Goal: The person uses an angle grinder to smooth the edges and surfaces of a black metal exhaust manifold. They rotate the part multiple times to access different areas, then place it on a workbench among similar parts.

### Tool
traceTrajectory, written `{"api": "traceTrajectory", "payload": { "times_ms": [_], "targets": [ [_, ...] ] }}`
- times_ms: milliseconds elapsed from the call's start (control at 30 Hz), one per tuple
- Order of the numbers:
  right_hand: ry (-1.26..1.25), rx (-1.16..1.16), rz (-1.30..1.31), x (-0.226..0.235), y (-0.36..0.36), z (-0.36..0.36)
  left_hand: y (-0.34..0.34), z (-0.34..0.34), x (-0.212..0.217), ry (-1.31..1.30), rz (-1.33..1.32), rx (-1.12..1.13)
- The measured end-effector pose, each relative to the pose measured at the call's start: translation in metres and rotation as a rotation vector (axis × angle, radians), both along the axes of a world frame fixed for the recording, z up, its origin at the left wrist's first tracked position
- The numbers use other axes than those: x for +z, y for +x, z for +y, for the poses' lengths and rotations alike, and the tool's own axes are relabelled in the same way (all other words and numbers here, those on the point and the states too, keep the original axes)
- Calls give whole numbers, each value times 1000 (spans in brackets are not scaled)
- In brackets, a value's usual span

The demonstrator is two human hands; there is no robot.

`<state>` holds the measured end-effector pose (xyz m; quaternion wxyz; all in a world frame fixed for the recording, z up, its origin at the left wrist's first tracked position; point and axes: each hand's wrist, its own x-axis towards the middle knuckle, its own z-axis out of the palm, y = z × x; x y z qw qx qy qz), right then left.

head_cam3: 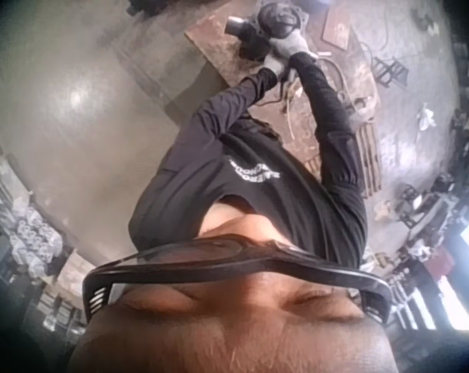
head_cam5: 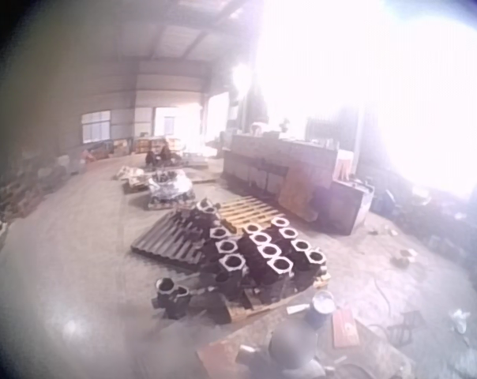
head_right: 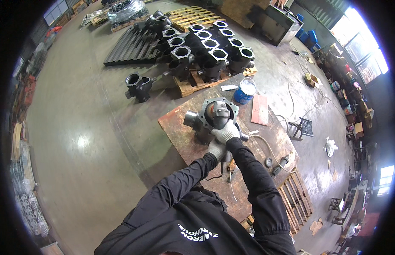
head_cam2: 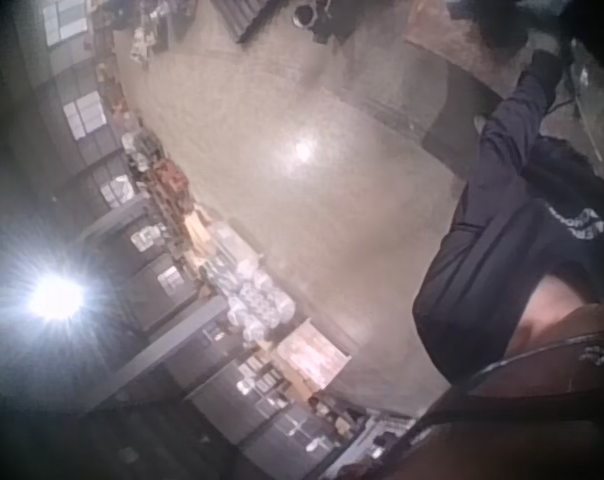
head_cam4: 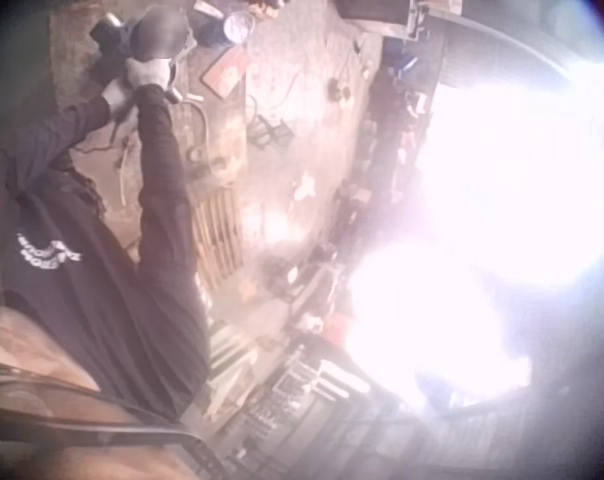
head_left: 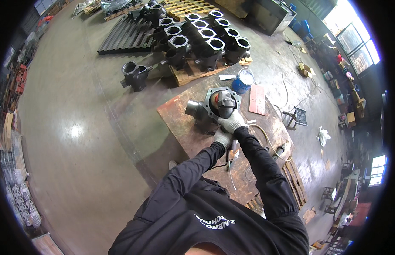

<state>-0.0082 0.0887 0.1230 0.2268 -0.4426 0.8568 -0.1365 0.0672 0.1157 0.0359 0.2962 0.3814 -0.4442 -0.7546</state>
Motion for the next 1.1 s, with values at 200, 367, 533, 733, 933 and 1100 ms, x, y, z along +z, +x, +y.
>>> {"api": "traceTrajectory", "payload": {
  "times_ms": [200, 367, 533, 733, 933, 1100],
  "targets": [
    [18, 6, -43, -2, -7, 2, -8, 4, -11, 62, -83, -49],
    [103, 10, -21, -16, -14, -11, -11, -10, -20, 86, -85, -125],
    [185, 72, -62, -24, -28, -39, -14, -29, -18, -173, -157, -273],
    [153, 138, -72, -7, -23, -35, -18, -28, -14, 368, 140, -94],
    [-8, -17, 8, -3, -3, -4, -13, -5, -23, -292, -451, -303],
    [-44, -35, 8, 4, -6, 1, -17, -4, -20, 89, 178, -69]
  ]
}}
